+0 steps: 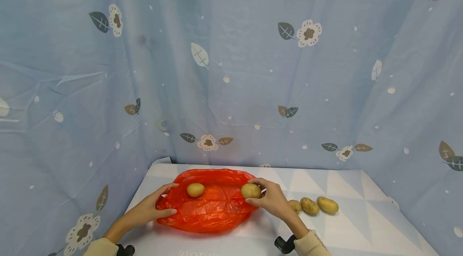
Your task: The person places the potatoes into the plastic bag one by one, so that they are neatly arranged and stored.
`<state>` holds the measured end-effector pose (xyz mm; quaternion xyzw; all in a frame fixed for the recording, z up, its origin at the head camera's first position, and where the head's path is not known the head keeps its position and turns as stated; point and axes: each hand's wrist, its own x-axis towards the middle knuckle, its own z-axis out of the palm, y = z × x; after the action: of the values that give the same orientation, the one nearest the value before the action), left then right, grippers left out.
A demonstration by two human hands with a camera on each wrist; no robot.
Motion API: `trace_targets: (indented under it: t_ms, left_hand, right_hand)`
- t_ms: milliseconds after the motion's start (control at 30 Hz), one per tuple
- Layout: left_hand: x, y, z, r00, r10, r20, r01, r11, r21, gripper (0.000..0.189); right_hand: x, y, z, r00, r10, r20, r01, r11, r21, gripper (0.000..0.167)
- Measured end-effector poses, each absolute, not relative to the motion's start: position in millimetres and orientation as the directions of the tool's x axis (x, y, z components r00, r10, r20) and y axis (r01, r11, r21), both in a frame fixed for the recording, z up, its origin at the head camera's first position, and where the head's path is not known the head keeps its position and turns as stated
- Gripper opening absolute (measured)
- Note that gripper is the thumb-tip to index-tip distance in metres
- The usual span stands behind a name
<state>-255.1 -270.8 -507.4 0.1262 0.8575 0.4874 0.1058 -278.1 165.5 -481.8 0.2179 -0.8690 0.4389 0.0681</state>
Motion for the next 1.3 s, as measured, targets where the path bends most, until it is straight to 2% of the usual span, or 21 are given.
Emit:
trace_targets:
  t_ms: [267, 733, 1300]
  left_hand:
    - [-255.0, -273.1, -510.2, -0.934, 0.357, 0.016, 0.201, 0.489, 0.849, 0.078]
    - [-256.6, -270.7, -507.6, -0.943, 0.331, -0.038, 0.134, 0.481, 0.867, 0.080]
    - [-255.3, -267.6, -506.0, -0.941, 0.337, -0.042, 0.134, 0.482, 0.866, 0.080]
  right_hand:
    - [-278.2, 147.8, -482.2, -0.893, -0.346, 0.287, -0.439, 0.530, -0.726, 0.049]
    - [-282.0, 115.7, -486.2, -0.885, -0.375, 0.276, -0.444, 0.500, -0.744, 0.048]
    - [-284.1, 76.2, -495.1, -0.869, -0.427, 0.251, -0.448, 0.465, -0.763, 0.046]
